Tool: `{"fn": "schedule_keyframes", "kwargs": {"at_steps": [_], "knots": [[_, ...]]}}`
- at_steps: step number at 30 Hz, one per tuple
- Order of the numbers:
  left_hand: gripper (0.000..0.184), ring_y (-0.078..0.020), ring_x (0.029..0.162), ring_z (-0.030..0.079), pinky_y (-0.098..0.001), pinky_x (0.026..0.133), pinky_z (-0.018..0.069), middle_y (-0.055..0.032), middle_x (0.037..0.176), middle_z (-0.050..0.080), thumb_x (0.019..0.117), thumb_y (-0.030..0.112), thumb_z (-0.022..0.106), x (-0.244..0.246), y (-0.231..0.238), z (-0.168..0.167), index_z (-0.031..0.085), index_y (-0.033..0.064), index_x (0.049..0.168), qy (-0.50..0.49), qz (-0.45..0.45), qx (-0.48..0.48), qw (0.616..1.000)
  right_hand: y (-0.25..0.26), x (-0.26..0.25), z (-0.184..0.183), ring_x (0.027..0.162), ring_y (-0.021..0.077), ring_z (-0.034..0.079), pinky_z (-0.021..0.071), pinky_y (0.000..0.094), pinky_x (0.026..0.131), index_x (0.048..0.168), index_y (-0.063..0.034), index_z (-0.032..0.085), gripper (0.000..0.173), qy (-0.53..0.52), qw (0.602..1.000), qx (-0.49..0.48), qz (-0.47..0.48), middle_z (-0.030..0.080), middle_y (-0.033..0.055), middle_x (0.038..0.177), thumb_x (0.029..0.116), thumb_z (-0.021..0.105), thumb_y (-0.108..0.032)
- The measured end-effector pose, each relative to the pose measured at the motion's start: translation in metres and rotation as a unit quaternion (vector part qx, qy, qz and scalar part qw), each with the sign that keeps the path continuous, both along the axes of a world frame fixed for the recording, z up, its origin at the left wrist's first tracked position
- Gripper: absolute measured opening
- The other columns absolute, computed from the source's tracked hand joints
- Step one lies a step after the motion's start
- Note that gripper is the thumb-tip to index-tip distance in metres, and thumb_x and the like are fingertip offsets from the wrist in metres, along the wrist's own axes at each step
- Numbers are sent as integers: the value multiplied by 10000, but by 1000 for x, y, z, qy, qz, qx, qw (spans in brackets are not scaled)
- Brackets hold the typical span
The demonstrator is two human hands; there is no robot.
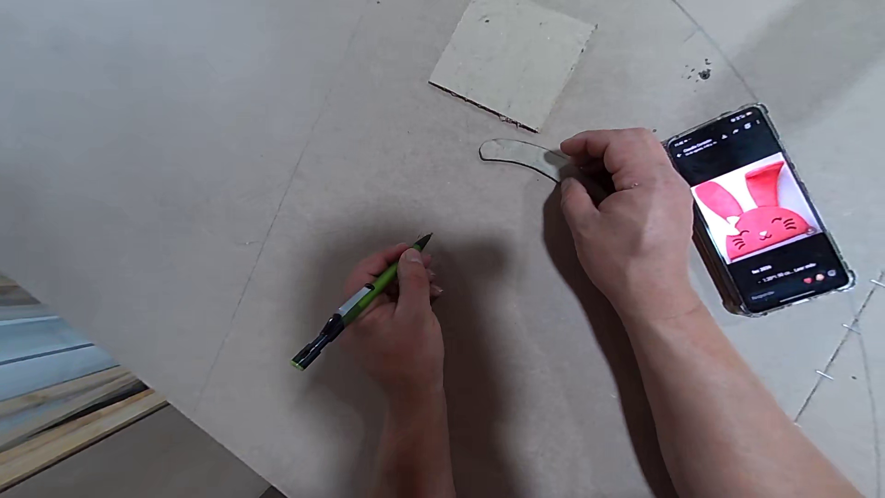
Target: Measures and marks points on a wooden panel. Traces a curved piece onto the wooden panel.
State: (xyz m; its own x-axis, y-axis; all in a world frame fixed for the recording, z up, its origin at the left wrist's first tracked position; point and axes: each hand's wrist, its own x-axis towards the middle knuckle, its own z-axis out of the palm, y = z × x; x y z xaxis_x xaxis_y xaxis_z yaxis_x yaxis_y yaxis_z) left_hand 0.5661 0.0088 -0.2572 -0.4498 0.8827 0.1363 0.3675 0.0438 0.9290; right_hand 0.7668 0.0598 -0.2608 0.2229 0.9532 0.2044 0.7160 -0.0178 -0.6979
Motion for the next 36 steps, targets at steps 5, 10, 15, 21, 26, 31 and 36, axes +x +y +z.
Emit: {"fn": "schedule_keyframes", "kwargs": {"at_steps": [5,10,15,21,26,31,36], "knots": [[130,-126,730,721,-259,626,624,-36,914,747,987,97,674,3,-2,-1,691,35,1100,-7,-81,3,997,0,0,0,1053,95,644,528,278,899,1176,-182,726,276,-2,1000,1,4,697,-20,1122,919,640,-128],[148,-131,760,725,-260,646,623,-33,947,750,998,142,670,6,-3,1,700,57,1115,-5,-131,-13,991,0,0,0,1038,83,642,525,260,887,1172,-186,726,272,-6,1000,3,2,694,-25,1118,920,639,-130],[154,-131,733,721,-268,612,628,-22,935,752,984,169,686,3,-6,-1,722,73,1099,26,-209,-14,977,0,0,0,1029,81,641,526,254,878,1172,-183,726,274,-5,1000,0,3,691,-26,1114,917,642,-128],[125,-49,632,651,-187,528,557,30,830,719,935,158,707,-3,-6,1,739,80,1027,20,-309,-3,951,0,0,0,1030,77,641,525,249,881,1167,-179,729,278,2,1000,5,1,691,-27,1094,910,644,-114],[124,-76,644,680,-219,538,582,21,836,734,942,175,700,-2,-6,1,743,91,1022,25,-293,-15,956,0,0,-1,1036,84,643,526,245,889,1163,-173,730,274,2,1000,9,5,693,-23,1101,909,651,-107],[136,-146,747,730,-278,643,633,-38,924,751,992,133,673,5,-2,0,705,49,1095,-12,-136,-11,990,1,0,0,1035,84,638,521,250,884,1165,-179,730,274,-1,1000,5,6,691,-26,1097,914,642,-113],[125,-133,750,734,-265,651,635,-42,923,750,1002,95,651,6,-1,1,678,27,1104,-25,-96,-6,995,0,1,0,1045,81,641,526,256,897,1170,-181,727,267,-1,1000,1,10,690,-27,1115,922,643,-127]]}}
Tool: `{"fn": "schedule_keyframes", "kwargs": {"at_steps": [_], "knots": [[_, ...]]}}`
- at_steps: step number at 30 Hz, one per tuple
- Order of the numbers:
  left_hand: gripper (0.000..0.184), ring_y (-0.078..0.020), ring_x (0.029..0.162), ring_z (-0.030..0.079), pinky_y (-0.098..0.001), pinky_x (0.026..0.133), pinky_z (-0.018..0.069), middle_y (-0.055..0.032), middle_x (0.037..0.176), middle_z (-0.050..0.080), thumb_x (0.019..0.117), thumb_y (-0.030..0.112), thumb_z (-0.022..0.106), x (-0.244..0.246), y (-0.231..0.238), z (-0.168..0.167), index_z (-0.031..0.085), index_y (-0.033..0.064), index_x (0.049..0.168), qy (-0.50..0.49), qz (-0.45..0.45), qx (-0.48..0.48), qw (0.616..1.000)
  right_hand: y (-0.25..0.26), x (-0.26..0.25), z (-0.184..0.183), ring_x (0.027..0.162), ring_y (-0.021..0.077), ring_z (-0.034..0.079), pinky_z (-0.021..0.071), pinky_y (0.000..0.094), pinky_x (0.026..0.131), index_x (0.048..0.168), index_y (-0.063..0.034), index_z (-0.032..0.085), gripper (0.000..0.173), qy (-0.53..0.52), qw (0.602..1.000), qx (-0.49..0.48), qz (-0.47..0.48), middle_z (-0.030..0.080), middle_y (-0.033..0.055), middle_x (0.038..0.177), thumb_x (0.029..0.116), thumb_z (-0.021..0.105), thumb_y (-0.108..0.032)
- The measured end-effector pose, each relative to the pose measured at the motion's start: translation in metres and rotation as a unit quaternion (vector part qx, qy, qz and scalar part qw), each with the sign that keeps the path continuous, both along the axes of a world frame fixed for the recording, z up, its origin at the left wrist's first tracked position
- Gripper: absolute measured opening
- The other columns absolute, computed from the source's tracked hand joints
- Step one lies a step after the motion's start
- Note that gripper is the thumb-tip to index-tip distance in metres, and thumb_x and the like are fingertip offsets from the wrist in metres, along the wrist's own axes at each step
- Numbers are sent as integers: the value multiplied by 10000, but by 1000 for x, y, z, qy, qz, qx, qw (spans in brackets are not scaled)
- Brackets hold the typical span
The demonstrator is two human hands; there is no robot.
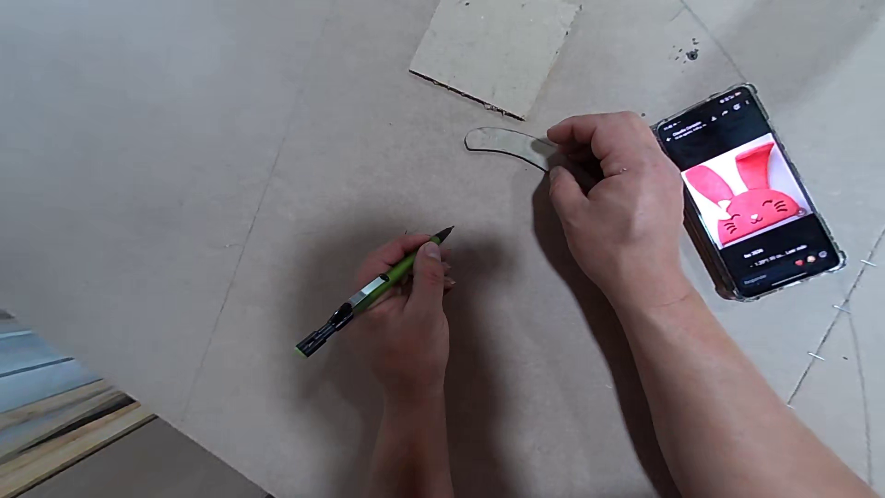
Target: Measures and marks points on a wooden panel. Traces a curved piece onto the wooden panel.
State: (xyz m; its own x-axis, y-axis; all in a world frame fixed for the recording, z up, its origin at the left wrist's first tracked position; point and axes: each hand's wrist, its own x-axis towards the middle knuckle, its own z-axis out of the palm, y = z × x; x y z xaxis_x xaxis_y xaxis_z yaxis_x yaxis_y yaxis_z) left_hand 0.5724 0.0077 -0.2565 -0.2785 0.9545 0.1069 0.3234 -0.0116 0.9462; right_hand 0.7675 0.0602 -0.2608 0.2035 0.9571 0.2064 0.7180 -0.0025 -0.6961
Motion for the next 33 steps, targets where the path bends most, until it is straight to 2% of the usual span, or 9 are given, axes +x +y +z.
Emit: {"fn": "schedule_keyframes", "kwargs": {"at_steps": [5,9,12,15,20,22,25,28,33], "knots": [[135,-139,717,715,-270,620,619,-44,901,747,985,126,665,-10,0,-1,709,50,1087,-19,-100,-1,995,0,1,0,1072,106,634,516,286,904,1202,-196,724,299,-16,1000,-5,12,693,-21,1157,921,636,-144],[91,-140,693,719,-273,600,617,-46,841,740,981,44,589,-50,13,-4,657,47,1042,-93,-12,42,995,-1,0,2,1150,133,640,443,388,1088,1256,-198,720,333,-31,997,-4,65,719,-27,1212,946,607,-150],[145,-168,707,729,-285,583,611,-75,862,749,1040,73,495,-67,25,-7,625,36,1093,-80,4,77,994,-2,-4,0,1137,134,639,456,386,1070,1233,-194,732,320,-31,987,15,156,730,-36,1159,948,593,-151],[271,-176,832,725,-313,680,612,-80,1006,757,1085,135,481,-65,30,-8,625,-1,1271,28,-67,87,994,-3,-8,-3,1253,152,620,399,431,1187,1214,-201,741,295,-35,975,22,218,724,-36,1225,963,587,-173],[256,-175,1016,717,-341,856,610,-80,1163,742,1055,94,524,-65,28,-12,626,3,1272,103,-141,94,980,-7,-19,-5,1252,147,628,399,429,1201,1180,-205,765,276,-30,963,39,267,726,-29,1229,961,600,-177],[251,-178,1022,720,-350,863,616,-77,1168,743,1049,85,523,-66,27,-13,631,4,1261,103,-136,92,981,-8,-23,-5,1253,159,626,418,419,1183,1184,-198,761,273,-38,962,39,268,720,-19,1241,970,593,-179],[246,-180,1058,719,-352,899,614,-76,1183,743,1044,77,526,-66,27,-14,631,8,1255,93,-137,85,983,-10,-29,-5,1180,178,619,495,361,1005,1181,-222,770,283,-61,966,39,248,708,-9,1222,982,572,-186],[244,-177,1093,719,-341,922,615,-91,1211,737,1039,67,523,-66,28,-15,631,-5,1246,93,-142,93,981,-10,-36,-4,1111,180,611,488,340,924,1166,-247,782,283,-81,970,39,225,703,-8,1188,1007,561,-168],[268,-161,1085,701,-331,912,603,-96,1248,713,1025,56,503,-68,30,-15,656,7,1239,97,-159,90,978,-11,-41,-3,1069,191,594,474,343,879,1143,-266,789,278,-97,974,28,205,679,23,1159,1015,565,-165]]}}
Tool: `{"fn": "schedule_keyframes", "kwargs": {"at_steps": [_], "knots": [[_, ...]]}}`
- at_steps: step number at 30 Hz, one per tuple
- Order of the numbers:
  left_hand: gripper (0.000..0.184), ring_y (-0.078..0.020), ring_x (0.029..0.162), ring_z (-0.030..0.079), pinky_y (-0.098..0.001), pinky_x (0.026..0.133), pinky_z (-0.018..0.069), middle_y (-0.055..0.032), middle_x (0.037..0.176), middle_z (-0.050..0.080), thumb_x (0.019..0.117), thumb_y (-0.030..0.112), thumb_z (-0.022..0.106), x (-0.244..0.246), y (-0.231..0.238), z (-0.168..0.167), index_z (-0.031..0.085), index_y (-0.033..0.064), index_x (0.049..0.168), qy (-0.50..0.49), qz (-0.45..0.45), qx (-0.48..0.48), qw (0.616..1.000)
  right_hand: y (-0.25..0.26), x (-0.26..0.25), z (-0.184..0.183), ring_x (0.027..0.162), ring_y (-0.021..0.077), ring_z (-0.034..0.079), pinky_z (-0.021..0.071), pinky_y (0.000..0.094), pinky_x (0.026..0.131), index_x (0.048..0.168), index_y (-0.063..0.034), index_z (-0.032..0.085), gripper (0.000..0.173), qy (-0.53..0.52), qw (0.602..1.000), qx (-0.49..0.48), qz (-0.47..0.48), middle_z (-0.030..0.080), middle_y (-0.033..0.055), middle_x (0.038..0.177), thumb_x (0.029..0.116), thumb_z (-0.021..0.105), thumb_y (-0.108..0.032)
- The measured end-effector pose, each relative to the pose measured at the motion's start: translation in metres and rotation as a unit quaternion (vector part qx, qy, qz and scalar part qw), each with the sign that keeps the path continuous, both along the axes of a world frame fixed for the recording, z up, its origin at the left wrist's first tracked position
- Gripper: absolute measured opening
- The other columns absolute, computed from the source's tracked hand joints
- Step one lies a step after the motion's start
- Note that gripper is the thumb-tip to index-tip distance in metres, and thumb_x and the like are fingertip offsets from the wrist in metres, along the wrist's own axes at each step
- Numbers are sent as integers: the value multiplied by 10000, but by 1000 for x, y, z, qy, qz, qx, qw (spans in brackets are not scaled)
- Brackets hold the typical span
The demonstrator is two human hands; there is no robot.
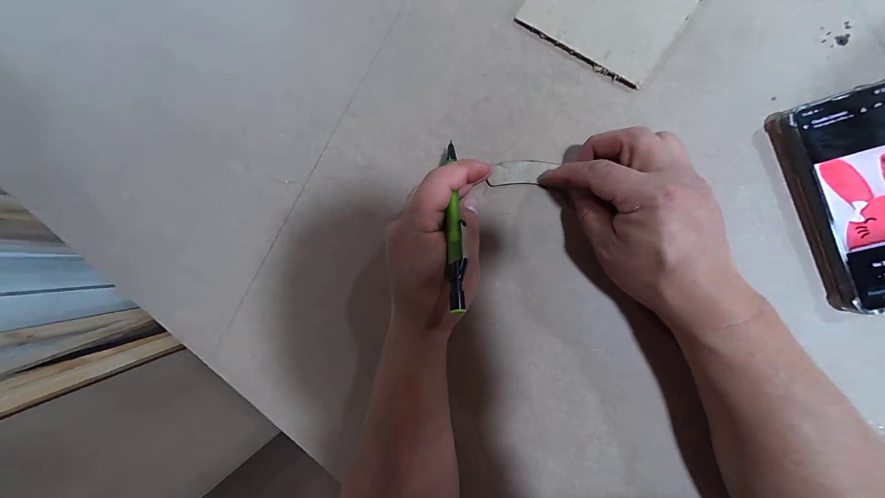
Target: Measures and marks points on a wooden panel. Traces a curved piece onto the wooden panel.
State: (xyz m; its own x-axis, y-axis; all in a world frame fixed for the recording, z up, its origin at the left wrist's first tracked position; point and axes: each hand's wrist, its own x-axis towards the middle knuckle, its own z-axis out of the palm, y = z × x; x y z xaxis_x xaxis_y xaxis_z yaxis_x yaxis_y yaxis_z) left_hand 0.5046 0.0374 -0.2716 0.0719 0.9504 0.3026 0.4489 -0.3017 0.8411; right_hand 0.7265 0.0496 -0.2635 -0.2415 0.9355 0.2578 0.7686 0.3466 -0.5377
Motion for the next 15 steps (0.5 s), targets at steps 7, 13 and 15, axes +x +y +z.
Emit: {"fn": "schedule_keyframes", "kwargs": {"at_steps": [7,13,15], "knots": [[254,-161,1080,706,-336,909,608,-82,1219,727,1022,58,514,1,0,-2,674,26,1217,0,17,2,1000,-1,1,0,1064,214,576,449,392,890,1155,-291,787,308,-15,1000,0,24,653,46,1144,990,560,-164],[259,-158,1073,705,-336,900,608,-75,1219,726,1026,65,511,1,1,0,678,35,1221,0,18,-8,1000,0,2,1,1060,211,577,449,399,896,1155,-286,788,314,-10,999,-6,33,645,54,1132,990,553,-161],[259,-160,1086,707,-340,913,611,-73,1223,726,1029,69,510,1,0,-1,676,35,1225,2,17,-7,1000,0,3,1,1060,201,580,456,387,892,1150,-286,791,311,-4,999,-7,33,647,48,1123,988,556,-160]]}}
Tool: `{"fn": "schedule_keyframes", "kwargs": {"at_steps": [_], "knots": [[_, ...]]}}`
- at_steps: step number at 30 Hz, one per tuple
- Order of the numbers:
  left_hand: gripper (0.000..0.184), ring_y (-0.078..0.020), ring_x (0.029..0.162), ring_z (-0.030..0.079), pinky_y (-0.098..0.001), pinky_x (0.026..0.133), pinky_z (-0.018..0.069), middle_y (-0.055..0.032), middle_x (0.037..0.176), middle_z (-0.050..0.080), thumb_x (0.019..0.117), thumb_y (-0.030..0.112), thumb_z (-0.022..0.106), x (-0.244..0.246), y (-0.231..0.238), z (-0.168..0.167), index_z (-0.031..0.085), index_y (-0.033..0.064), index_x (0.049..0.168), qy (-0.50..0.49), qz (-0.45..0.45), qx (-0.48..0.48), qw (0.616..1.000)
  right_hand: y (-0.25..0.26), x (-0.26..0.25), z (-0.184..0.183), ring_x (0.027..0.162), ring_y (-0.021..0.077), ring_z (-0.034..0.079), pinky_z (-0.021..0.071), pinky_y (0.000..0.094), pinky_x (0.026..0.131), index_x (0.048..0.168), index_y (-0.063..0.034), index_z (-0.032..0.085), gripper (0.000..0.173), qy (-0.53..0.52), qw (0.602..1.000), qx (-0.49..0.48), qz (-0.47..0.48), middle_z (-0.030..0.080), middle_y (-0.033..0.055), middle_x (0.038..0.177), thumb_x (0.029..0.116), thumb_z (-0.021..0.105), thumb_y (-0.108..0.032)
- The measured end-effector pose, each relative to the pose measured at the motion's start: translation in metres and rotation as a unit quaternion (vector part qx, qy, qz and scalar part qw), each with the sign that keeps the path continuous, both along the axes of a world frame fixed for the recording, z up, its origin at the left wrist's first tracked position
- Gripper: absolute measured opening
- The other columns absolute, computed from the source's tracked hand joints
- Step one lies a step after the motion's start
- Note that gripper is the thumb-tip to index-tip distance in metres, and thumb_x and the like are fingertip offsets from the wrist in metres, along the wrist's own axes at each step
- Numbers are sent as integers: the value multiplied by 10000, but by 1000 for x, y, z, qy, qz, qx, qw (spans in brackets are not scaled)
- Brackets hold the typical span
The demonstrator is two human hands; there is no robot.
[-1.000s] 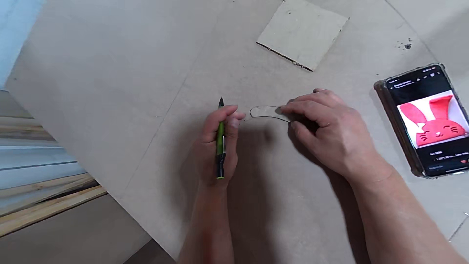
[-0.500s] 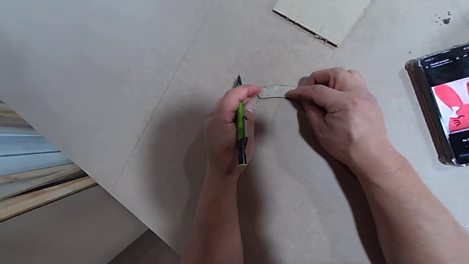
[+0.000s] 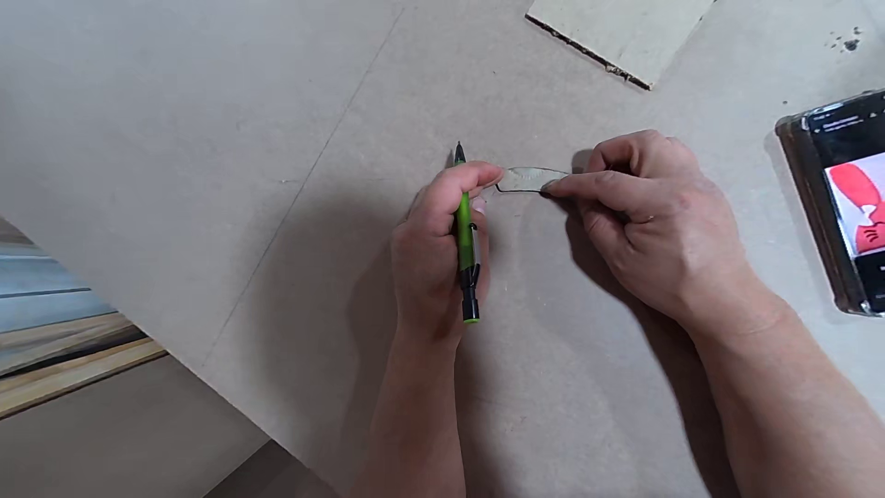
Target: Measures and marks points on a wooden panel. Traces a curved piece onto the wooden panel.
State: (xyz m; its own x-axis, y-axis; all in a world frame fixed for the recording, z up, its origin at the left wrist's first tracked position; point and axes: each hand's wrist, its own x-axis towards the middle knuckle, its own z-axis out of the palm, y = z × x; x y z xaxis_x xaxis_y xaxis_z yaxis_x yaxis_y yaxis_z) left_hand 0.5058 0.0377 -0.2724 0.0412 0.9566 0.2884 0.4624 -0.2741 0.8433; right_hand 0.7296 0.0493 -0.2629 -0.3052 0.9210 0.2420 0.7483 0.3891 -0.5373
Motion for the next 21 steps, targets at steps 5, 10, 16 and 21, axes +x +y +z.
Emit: {"fn": "schedule_keyframes", "kwargs": {"at_steps": [5,10,16,21], "knots": [[258,-155,1073,708,-332,897,610,-66,1221,728,1027,81,509,0,0,0,678,42,1218,-2,5,-5,1000,0,0,0,1051,183,577,458,369,885,1158,-289,789,312,2,1000,-4,5,646,35,1109,991,554,-171],[250,-164,1083,710,-347,918,615,-66,1224,727,1030,75,510,0,0,1,677,39,1214,-2,2,-3,1000,1,-1,0,1069,188,574,463,366,898,1181,-291,783,319,-1,1000,-7,7,646,31,1117,998,550,-172],[273,-198,1101,719,-382,920,627,-81,1229,732,1049,89,480,-3,0,1,636,6,1256,-34,-5,-2,999,0,-1,-1,1081,191,571,464,360,907,1193,-294,779,321,-3,1000,-9,10,640,33,1123,1003,550,-172],[373,-191,804,726,-349,715,625,-112,998,761,1098,157,449,-30,18,7,578,-63,1370,-167,-10,-41,985,1,-1,-1,1069,178,575,471,343,900,1188,-295,781,314,3,1000,-8,5,644,22,1112,1000,560,-175]]}}
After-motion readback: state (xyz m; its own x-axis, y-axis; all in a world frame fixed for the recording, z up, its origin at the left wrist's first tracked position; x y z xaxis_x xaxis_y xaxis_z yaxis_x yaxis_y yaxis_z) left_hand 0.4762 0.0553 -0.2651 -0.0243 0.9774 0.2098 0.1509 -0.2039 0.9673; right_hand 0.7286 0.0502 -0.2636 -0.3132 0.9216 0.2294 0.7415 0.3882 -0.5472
